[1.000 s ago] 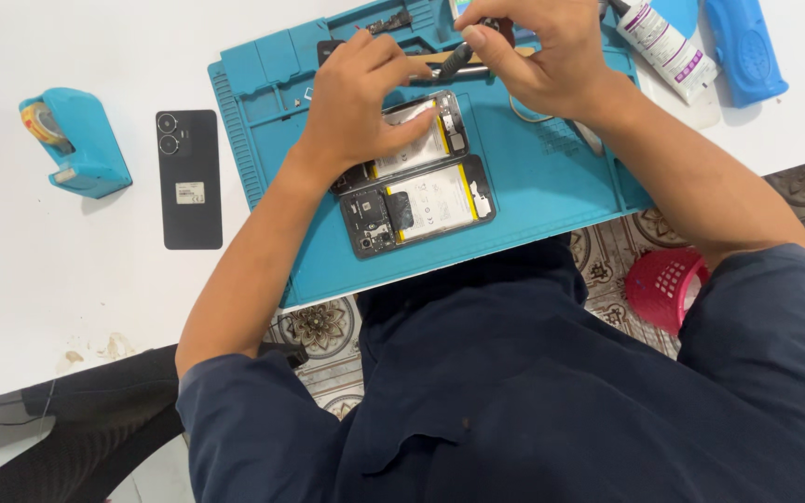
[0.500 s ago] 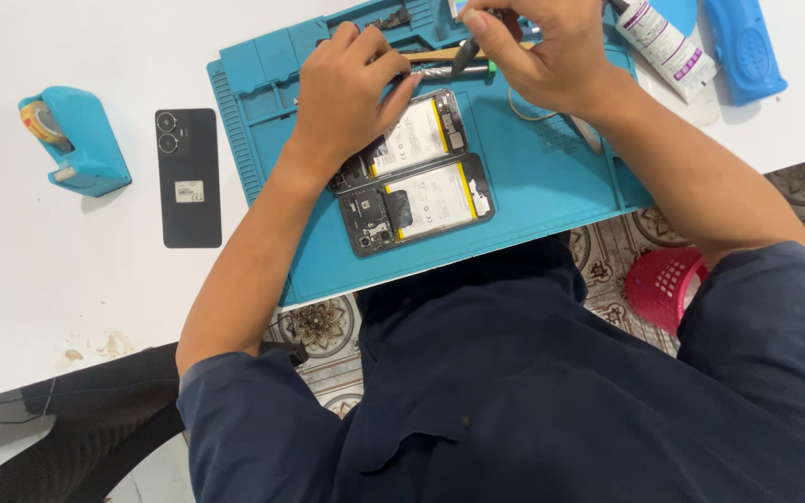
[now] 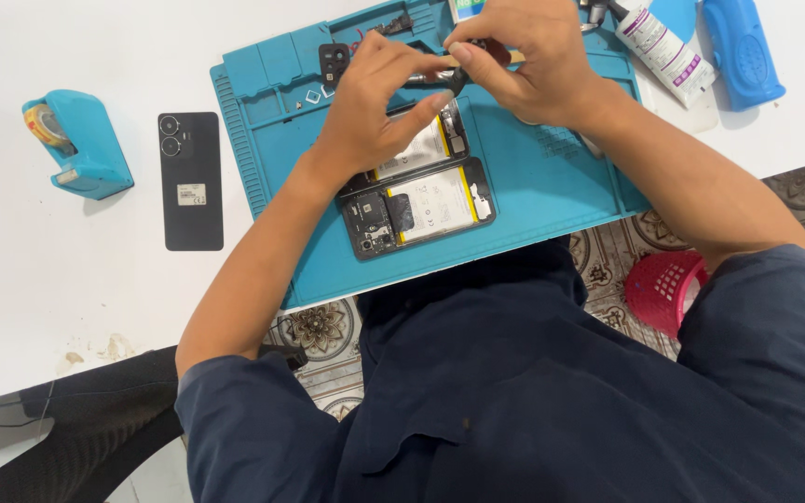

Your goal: The person works on two disassembled smartphones on a blue mat, using a screwdriver and tweezers to remove and reattach small components near the camera module. They handle screws, connectors, and internal parts while keeping tools and parts organized on the mat.

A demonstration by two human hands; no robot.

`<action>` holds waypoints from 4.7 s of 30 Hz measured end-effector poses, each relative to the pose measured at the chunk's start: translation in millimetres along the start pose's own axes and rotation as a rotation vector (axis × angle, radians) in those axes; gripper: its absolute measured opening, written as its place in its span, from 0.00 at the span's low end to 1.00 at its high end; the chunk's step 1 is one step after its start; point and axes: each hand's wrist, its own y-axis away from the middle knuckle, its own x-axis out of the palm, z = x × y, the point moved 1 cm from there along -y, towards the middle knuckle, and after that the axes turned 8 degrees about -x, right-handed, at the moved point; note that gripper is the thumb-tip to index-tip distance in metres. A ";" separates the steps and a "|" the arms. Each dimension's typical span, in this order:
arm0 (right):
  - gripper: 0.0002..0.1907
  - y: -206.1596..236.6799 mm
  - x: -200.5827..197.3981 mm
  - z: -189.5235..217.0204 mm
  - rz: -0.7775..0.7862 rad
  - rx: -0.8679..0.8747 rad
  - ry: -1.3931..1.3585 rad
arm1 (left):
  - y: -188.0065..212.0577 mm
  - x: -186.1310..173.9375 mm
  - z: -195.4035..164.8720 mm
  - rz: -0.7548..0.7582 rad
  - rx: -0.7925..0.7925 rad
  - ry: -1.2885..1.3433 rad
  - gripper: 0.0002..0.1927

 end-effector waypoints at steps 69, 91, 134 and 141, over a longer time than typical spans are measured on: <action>0.06 -9.6 1.3 22.5 0.106 -0.036 0.086 | 13.2 21.4 34.7 -0.177 -0.395 0.713 0.12; 0.03 -1.8 0.7 13.0 0.038 0.063 0.070 | 4.1 -10.5 3.4 0.025 0.063 -0.319 0.08; 0.15 -3.9 7.5 23.4 0.210 0.103 -0.033 | 8.7 1.2 8.5 0.069 0.125 -0.313 0.10; 0.16 -3.1 13.2 19.6 0.216 0.207 -0.085 | 7.8 -1.0 7.7 0.089 0.097 -0.287 0.09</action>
